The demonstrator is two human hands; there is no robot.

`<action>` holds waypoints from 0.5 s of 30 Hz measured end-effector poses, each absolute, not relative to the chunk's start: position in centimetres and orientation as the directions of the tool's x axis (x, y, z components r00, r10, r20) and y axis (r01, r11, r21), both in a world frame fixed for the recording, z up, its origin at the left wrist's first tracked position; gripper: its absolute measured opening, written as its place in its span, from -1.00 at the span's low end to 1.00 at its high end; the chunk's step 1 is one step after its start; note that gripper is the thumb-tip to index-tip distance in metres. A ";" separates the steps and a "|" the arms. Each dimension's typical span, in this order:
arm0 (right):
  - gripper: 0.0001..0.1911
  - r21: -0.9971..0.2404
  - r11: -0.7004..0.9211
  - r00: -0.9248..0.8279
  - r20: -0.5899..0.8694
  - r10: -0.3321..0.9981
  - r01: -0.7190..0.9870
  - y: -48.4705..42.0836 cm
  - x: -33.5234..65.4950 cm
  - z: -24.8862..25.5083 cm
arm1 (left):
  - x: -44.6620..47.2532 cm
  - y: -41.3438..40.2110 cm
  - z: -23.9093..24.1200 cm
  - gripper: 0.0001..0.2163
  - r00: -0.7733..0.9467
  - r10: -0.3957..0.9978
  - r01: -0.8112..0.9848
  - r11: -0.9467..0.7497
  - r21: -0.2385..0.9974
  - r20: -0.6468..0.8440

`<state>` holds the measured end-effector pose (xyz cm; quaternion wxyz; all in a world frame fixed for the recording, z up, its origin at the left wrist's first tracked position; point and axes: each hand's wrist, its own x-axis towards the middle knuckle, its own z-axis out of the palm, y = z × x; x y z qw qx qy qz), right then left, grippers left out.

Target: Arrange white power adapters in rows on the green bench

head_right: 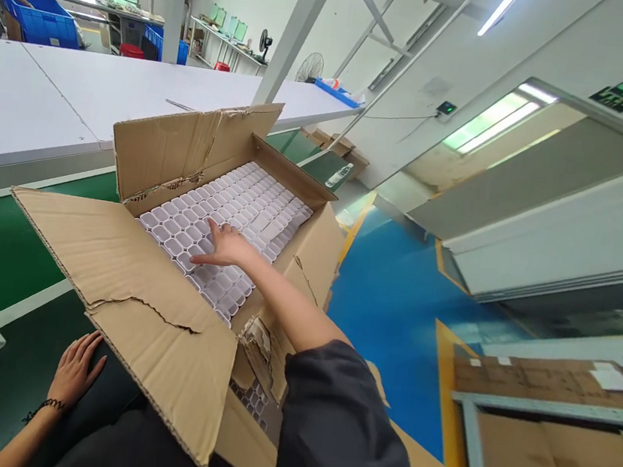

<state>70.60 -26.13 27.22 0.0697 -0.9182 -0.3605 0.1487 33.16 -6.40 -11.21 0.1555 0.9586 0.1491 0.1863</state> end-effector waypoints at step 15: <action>0.40 -0.287 -0.846 0.794 -0.306 0.526 0.450 -23.8 69.6 25.6 | 33.2 -6.7 -9.8 -0.55 0.891 0.373 0.250 -0.879 0.406 0.259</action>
